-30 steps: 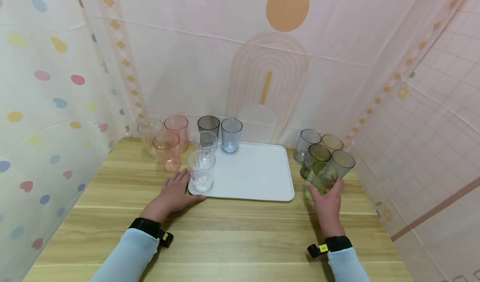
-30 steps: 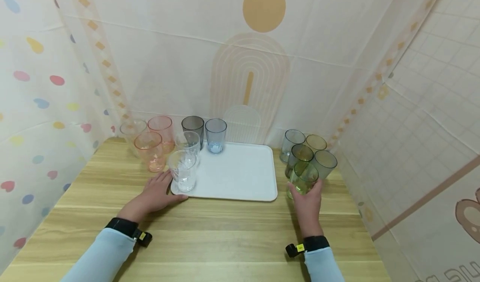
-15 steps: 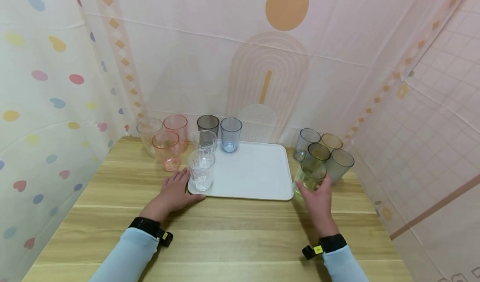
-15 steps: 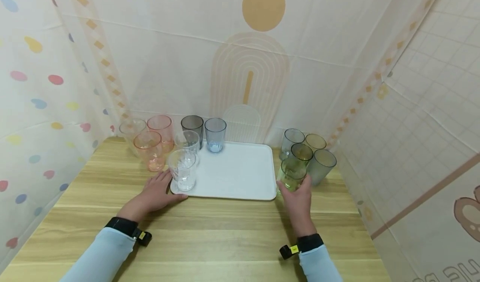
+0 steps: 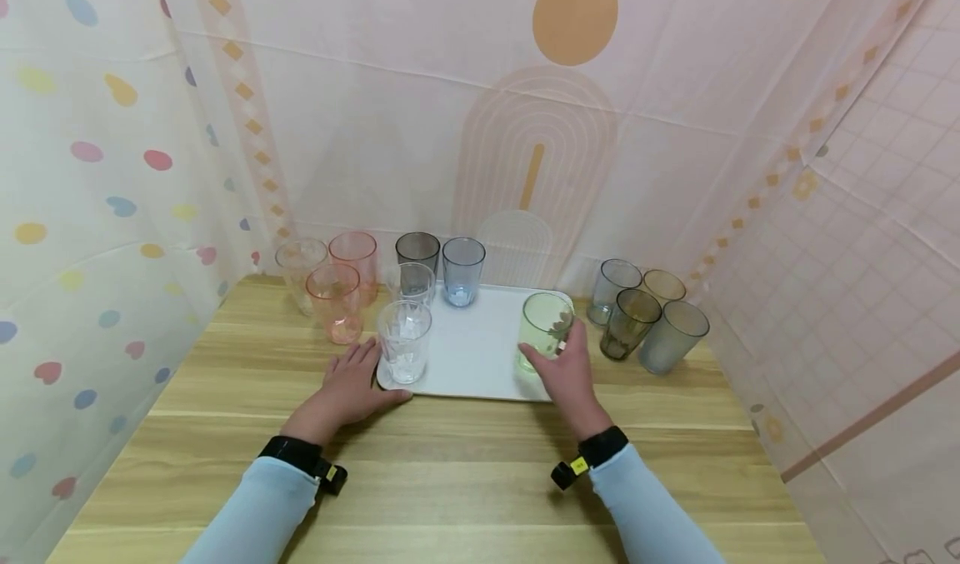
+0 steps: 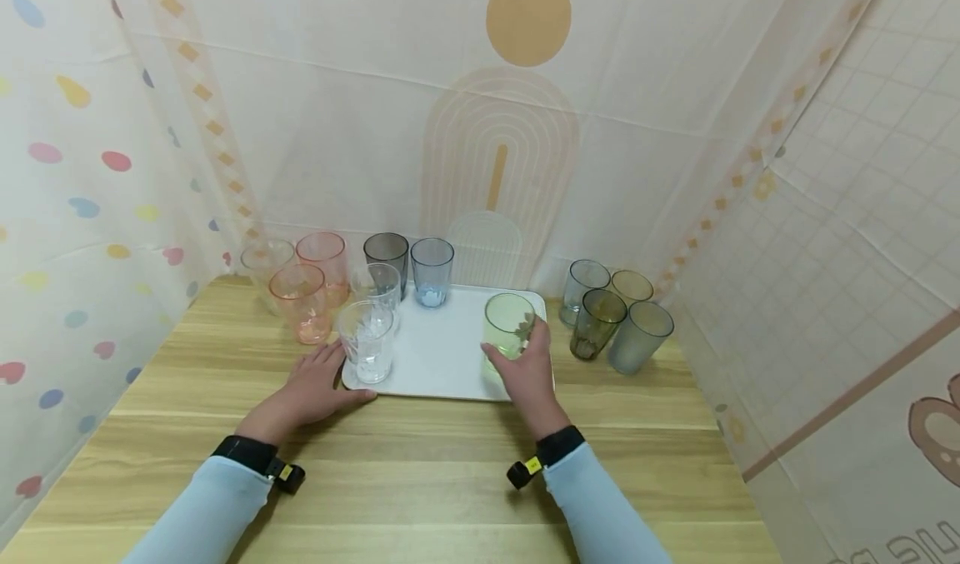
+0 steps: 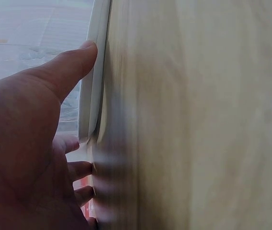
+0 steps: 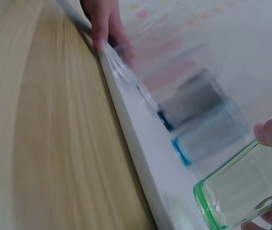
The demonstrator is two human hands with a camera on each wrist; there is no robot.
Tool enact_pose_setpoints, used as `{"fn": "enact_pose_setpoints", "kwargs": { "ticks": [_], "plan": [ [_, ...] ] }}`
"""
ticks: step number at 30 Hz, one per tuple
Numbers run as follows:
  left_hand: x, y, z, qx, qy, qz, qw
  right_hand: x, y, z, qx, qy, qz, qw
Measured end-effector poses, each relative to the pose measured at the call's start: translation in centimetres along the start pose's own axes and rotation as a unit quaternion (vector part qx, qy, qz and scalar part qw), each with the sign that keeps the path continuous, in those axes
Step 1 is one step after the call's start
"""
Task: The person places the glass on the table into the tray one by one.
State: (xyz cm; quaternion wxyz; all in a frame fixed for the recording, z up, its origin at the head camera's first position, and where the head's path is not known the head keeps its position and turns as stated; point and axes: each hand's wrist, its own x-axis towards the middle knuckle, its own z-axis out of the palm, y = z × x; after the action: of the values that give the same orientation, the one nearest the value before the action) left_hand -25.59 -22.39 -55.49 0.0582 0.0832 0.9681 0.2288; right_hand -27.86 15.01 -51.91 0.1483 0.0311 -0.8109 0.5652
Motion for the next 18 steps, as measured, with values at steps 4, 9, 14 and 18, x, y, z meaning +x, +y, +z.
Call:
{"fn": "enact_pose_setpoints", "kwargs": {
  "ticks": [4, 9, 14, 18],
  "plan": [
    [-0.1, 0.1, -0.1, -0.004, 0.001, 0.002, 1.0000, 1.0, -0.6, 2.8, -0.006, -0.025, -0.006, 1.000],
    [-0.1, -0.1, 0.0, -0.010, -0.001, 0.003, 0.9999, 2.1, -0.9, 5.6, -0.003, -0.052, -0.010, 0.999],
    [-0.1, -0.4, 0.1, -0.013, -0.001, 0.002, 0.9999, 3.0, -1.4, 7.8, -0.004, -0.069, -0.019, 0.997],
    [-0.2, -0.1, -0.1, -0.009, 0.001, 0.000, 1.0000, 3.9, -2.2, 8.9, -0.010, -0.074, -0.019, 0.997]
  ]
}}
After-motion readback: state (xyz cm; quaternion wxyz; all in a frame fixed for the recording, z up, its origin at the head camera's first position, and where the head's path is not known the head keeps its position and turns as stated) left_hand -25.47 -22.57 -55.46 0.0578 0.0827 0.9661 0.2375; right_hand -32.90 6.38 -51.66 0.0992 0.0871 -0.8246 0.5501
